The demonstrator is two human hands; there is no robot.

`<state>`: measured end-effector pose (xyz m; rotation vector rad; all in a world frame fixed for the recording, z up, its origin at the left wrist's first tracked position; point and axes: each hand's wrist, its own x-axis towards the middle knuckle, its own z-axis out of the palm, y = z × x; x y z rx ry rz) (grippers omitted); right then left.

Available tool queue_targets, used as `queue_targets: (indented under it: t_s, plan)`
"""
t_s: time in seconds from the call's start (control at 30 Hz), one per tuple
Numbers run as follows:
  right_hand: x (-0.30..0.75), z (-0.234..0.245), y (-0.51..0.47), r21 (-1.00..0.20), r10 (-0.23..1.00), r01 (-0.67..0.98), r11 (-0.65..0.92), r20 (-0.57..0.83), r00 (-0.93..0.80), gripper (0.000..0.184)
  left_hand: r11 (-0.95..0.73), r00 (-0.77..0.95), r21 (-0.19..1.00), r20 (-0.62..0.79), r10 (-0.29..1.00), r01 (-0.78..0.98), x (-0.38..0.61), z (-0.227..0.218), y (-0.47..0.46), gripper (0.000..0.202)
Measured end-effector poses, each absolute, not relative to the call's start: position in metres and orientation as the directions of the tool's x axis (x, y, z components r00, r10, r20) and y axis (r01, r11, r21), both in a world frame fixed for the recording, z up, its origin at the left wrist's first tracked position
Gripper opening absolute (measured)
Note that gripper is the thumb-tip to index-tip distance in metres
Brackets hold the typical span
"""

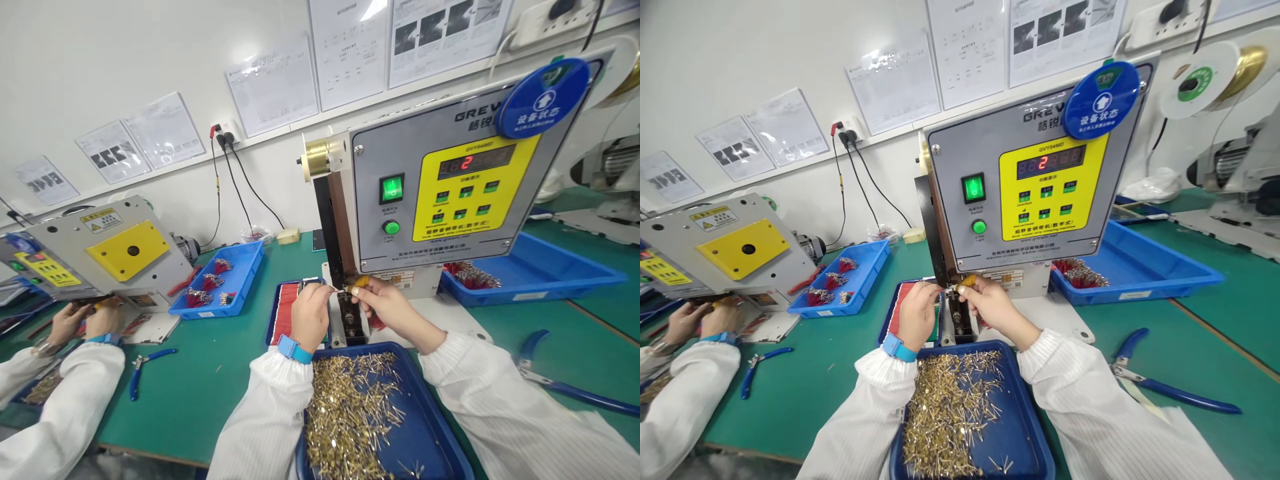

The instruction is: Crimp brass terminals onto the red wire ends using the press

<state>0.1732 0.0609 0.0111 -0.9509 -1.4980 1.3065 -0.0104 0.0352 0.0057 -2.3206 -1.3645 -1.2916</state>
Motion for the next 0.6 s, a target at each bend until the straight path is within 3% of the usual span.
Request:
queue_targets:
  t_s: [0.6]
  plan:
    - [0.1727,0.0076,0.0620,-0.989,0.944,-0.022,0.149,0.149,-0.294,0.030,-0.582,0.219,0.276,0.738,0.638,0.765,-0.0105,0.0055,0.0349,0.023]
